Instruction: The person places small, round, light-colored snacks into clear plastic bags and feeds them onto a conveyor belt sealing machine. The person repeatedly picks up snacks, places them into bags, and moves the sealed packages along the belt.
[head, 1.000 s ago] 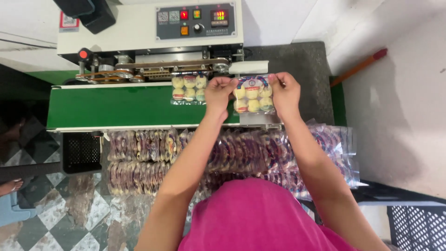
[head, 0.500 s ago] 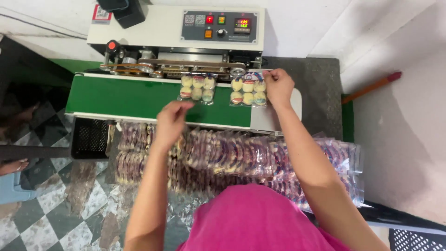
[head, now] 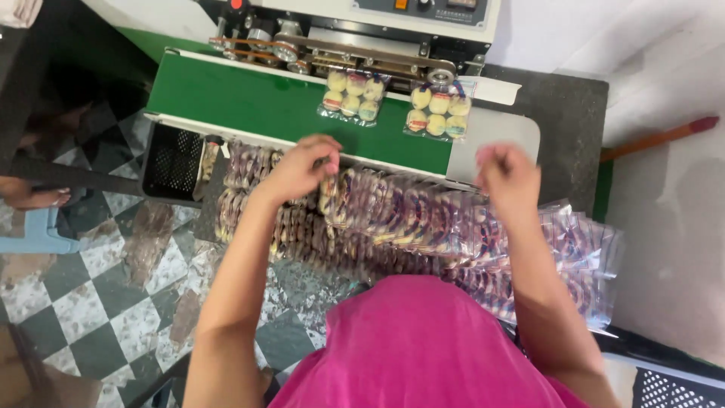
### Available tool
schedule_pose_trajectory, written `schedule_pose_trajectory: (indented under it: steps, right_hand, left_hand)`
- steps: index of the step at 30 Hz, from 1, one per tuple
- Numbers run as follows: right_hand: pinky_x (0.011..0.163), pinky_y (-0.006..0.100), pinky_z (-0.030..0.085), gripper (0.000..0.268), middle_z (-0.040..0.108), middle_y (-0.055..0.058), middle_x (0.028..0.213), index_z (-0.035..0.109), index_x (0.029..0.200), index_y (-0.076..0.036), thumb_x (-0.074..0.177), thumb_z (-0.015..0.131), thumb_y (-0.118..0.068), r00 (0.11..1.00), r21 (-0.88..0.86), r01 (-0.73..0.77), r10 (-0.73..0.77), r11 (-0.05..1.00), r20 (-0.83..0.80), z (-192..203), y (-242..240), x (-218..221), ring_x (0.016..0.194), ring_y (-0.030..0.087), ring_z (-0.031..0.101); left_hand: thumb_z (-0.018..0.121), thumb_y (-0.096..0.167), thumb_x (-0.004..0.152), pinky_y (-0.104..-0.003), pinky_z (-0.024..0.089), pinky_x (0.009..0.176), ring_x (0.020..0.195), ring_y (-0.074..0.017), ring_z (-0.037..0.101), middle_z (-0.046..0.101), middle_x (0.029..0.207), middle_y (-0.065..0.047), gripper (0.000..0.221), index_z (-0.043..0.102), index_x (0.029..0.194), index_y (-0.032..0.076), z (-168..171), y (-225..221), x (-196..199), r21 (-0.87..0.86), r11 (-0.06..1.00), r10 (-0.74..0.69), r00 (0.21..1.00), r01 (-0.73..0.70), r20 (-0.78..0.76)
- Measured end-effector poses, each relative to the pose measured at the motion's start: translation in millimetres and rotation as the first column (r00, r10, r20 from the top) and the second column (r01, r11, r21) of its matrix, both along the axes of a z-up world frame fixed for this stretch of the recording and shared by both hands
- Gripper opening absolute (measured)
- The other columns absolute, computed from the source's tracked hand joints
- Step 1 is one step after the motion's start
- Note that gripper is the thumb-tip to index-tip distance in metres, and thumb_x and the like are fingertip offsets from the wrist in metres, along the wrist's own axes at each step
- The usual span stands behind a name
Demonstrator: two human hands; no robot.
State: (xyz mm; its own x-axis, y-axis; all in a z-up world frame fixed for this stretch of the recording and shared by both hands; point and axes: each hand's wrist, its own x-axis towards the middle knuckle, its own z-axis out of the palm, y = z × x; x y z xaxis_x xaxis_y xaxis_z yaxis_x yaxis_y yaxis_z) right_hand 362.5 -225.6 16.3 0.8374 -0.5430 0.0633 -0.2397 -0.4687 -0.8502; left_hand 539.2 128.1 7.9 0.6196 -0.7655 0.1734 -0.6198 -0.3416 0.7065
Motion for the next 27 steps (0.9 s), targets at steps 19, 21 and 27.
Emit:
schedule_pose_trajectory:
  steps: [19, 21, 27]
  right_hand:
    - [0.051, 0.028, 0.06, 0.016, 0.062, 0.005, 0.074, 0.065, 0.095, -0.007, 0.097, 0.08, -0.012, 0.823, 0.698, -0.057, -0.362, 0.714, 0.437, -15, 10, -4, 0.061, 0.012, 0.065]
    - [0.064, 0.021, 0.049, 0.031, 0.061, 0.005, 0.088, 0.051, 0.096, -0.011, 0.098, 0.081, -0.003, 0.758, 0.513, -0.109, -0.263, 0.851, 0.597, 5, 10, -10, 0.077, 0.008, 0.059]
    - [0.079, 0.033, 0.057, 0.011, 0.069, 0.013, 0.088, 0.076, 0.111, -0.001, 0.105, 0.068, 0.003, 0.829, 0.146, -0.129, 0.026, 0.981, 0.558, 47, 2, -15, 0.085, 0.017, 0.066]
  left_hand:
    - [0.077, 0.006, 0.099, -0.02, 0.046, 0.065, 0.069, -0.0055, 0.06, 0.073, 0.085, -0.003, 0.022, 0.056, 0.099, 0.014, 80, -167, -128, -0.587, 0.669, 0.262, 0.883, -0.457, -0.389]
    - [0.065, 0.003, 0.107, -0.027, 0.051, 0.089, 0.088, -0.0083, 0.059, 0.07, 0.095, -0.005, 0.008, 0.069, 0.11, 0.009, 85, -166, -120, -0.644, 0.651, 0.216, 0.912, -0.401, -0.348]
    - [0.059, 0.001, 0.107, -0.04, 0.054, 0.098, 0.095, -0.0228, 0.068, 0.068, 0.098, -0.011, 0.028, 0.078, 0.125, 0.011, 74, -165, -112, -0.558, 0.761, 0.248, 0.943, -0.33, -0.22]
